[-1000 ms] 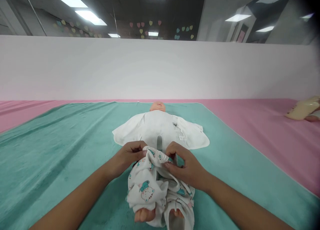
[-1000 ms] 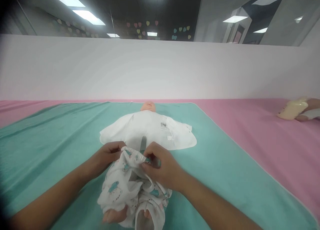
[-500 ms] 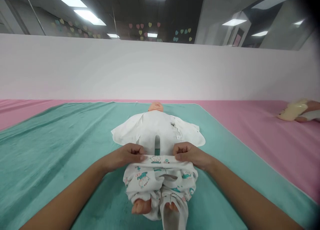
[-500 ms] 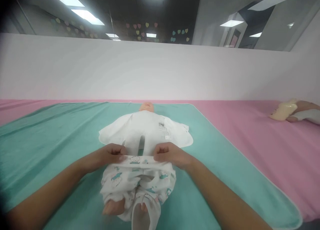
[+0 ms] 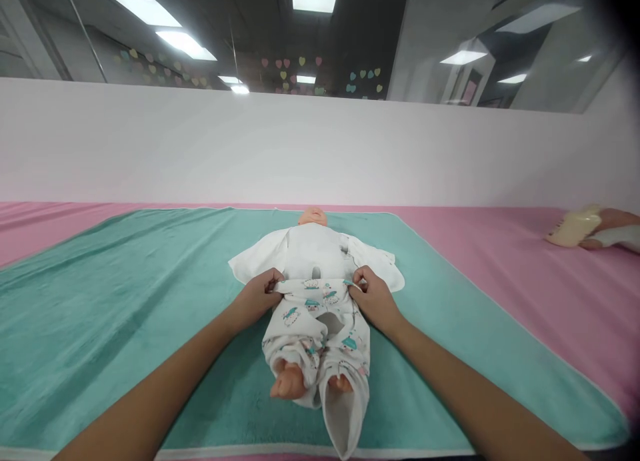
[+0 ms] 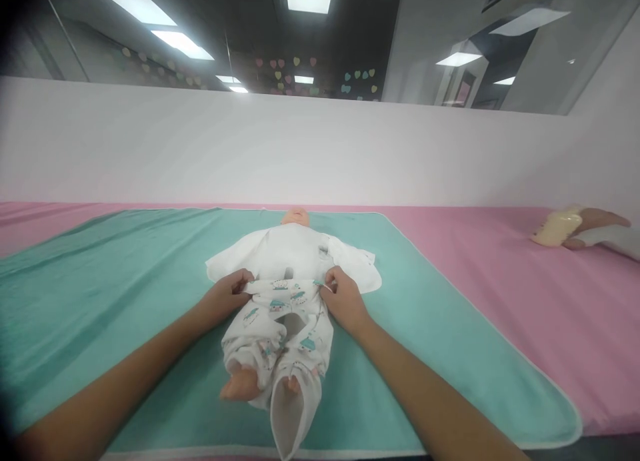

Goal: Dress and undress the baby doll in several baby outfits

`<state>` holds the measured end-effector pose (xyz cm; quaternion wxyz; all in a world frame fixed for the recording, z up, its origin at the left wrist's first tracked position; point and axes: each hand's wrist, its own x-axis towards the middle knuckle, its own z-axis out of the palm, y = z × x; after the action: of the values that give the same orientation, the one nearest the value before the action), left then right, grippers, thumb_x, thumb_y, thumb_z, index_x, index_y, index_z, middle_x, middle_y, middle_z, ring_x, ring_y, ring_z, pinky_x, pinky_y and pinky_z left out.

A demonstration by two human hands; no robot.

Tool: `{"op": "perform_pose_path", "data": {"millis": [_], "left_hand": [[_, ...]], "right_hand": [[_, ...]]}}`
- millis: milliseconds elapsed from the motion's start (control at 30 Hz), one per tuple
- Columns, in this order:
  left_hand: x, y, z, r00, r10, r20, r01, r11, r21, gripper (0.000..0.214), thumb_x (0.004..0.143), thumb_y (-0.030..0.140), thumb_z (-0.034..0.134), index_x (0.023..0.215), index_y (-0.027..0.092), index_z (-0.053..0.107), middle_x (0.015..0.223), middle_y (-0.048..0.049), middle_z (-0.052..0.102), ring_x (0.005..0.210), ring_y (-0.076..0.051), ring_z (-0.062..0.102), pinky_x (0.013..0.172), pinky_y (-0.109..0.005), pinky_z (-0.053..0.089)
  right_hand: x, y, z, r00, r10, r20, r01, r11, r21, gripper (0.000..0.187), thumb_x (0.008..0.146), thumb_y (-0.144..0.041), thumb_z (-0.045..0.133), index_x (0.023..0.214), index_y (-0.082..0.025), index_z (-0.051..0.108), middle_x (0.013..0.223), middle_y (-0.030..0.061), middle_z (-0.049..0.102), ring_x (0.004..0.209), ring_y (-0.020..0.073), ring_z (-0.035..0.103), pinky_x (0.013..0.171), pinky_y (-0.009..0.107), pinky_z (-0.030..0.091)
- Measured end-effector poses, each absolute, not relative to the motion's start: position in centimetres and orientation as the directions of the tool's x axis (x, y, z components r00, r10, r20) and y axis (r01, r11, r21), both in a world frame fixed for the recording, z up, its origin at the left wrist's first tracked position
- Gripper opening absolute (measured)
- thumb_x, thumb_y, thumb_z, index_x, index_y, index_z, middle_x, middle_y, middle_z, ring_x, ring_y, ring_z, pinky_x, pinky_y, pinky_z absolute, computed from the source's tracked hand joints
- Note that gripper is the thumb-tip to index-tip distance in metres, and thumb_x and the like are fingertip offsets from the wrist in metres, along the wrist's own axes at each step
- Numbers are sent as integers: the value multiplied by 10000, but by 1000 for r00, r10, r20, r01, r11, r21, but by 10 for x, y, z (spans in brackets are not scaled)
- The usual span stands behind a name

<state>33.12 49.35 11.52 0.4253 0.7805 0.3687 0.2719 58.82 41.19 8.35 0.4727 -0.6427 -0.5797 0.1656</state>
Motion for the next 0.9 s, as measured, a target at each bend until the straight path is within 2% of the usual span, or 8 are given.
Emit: {"op": "perform_pose_path", "data": {"millis": [100,167,233,333,433,567,700,900], "left_hand": [[341,496,99,489,841,233,352,-435,829,95,699,196,456,794,201,457,760,27,483,705,-126,463,593,-222,366],[344,497,94,458,828,325,315,-493,811,138,671,169,451,805,204,453,1029,-28,508,917,-161,492,717,-254,412],[346,497,94,471,804,362,266,-521,811,174,638,130,434,796,204,438,1280,-56,404,1119,-185,431,852,-280,401],[347,494,101,530,786,319,251,-504,826,149,646,115,393,762,207,406,1353,-47,393,1159,-183,430,906,-294,380],[348,494,107,511,802,308,289,-498,817,116,687,140,377,776,208,410,1273,-44,501,1120,-187,469,887,-302,381],[354,506,111,409,841,354,299,-490,819,138,674,109,359,753,218,391,1031,6,632,979,-163,535,800,-269,390],[365,528,112,306,907,287,275,-374,886,73,656,153,438,691,209,406,597,56,482,592,-117,467,552,-213,346],[383,543,103,347,931,111,10,-122,992,127,655,251,519,736,205,432,558,74,453,476,-81,414,455,-185,306]], "right_hand": [[585,417,78,257,895,365,535,183,-825,338,746,-262,480,1082,-245,456,1068,38,531,927,181,536,751,324,442],[584,421,77,126,926,356,498,251,-830,580,752,-247,487,1301,-300,308,1393,44,312,1236,209,368,941,375,390],[585,425,77,-20,941,337,507,300,-808,746,745,-219,501,1393,-331,149,1495,-8,69,1360,204,131,1057,400,273],[590,431,80,-101,925,367,583,354,-732,779,718,-172,505,1403,-319,166,1498,-30,52,1373,203,59,1106,427,163],[598,435,86,-74,903,424,672,359,-648,653,692,-145,492,1315,-311,394,1426,-9,308,1322,219,248,1095,439,187],[605,445,98,-22,879,477,695,356,-624,450,679,-132,465,1080,-281,607,1174,-1,578,1115,209,489,987,378,339],[605,468,105,143,858,493,659,289,-694,238,725,-201,441,830,-250,648,895,-19,663,871,189,568,807,330,396],[605,503,90,422,837,348,447,141,-883,194,709,-345,484,764,-201,602,822,10,638,828,195,562,758,315,404]]}}
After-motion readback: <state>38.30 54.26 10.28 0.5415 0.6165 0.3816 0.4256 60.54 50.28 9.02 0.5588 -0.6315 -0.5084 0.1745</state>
